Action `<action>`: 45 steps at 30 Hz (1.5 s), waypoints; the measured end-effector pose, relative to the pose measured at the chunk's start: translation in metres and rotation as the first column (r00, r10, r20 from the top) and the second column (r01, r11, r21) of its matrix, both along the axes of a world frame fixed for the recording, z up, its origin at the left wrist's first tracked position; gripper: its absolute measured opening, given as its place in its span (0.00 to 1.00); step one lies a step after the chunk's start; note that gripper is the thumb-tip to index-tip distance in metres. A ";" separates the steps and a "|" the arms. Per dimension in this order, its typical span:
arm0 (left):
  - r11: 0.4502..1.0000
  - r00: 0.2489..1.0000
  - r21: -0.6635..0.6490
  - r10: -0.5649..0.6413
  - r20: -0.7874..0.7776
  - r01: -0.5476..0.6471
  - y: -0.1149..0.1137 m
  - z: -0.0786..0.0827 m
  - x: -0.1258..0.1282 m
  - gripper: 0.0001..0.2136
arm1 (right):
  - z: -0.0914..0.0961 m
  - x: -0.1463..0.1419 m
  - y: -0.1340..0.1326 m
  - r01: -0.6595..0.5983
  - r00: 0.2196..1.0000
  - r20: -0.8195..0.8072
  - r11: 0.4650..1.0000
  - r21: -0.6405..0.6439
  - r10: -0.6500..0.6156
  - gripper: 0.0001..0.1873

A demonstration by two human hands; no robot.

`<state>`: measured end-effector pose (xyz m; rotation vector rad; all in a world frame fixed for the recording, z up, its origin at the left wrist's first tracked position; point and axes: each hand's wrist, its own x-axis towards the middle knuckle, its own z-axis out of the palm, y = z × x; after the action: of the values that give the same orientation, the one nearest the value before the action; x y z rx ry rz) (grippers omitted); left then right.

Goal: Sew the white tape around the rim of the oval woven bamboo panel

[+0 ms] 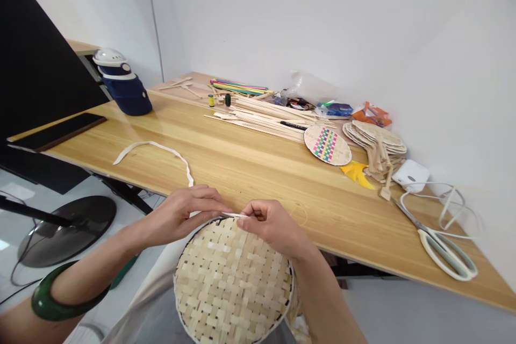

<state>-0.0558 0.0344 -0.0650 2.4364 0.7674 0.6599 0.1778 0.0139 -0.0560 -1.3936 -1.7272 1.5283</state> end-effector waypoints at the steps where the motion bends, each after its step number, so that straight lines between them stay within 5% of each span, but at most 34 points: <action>1: 1.000 1.000 0.018 -0.007 -0.009 0.007 0.000 0.000 0.000 0.13 | 0.000 0.000 0.000 0.000 1.000 0.005 1.000 0.001 0.000 0.14; 18: 0.946 0.988 0.323 0.073 -0.139 -0.024 -0.006 -0.011 -0.003 0.14 | -0.008 -0.001 0.000 0.041 0.998 -0.041 0.999 0.023 -0.040 0.12; 32: 0.758 0.968 0.652 0.179 -0.174 -0.023 -0.026 -0.026 -0.001 0.13 | -0.014 -0.002 0.001 0.039 0.997 -0.062 0.999 0.001 -0.039 0.10; 36: 0.795 0.972 0.606 0.167 -0.165 -0.034 -0.028 -0.029 0.002 0.15 | -0.013 -0.001 0.001 0.041 0.998 -0.044 0.999 0.004 -0.041 0.10; 40: 0.874 0.984 0.455 0.172 0.037 -0.170 -0.030 -0.030 0.010 0.13 | -0.013 -0.001 0.002 0.036 0.999 -0.034 0.999 0.019 -0.036 0.11; 45: 0.886 0.828 -0.016 0.439 0.349 -0.463 -0.037 -0.034 0.031 0.07 | -0.012 0.000 0.002 0.024 0.997 -0.075 1.000 0.007 -0.023 0.11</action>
<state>-0.0250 -0.0025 -0.0986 2.1107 1.1993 1.2745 0.1779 0.0156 -0.0677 -1.3311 -1.6644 1.5397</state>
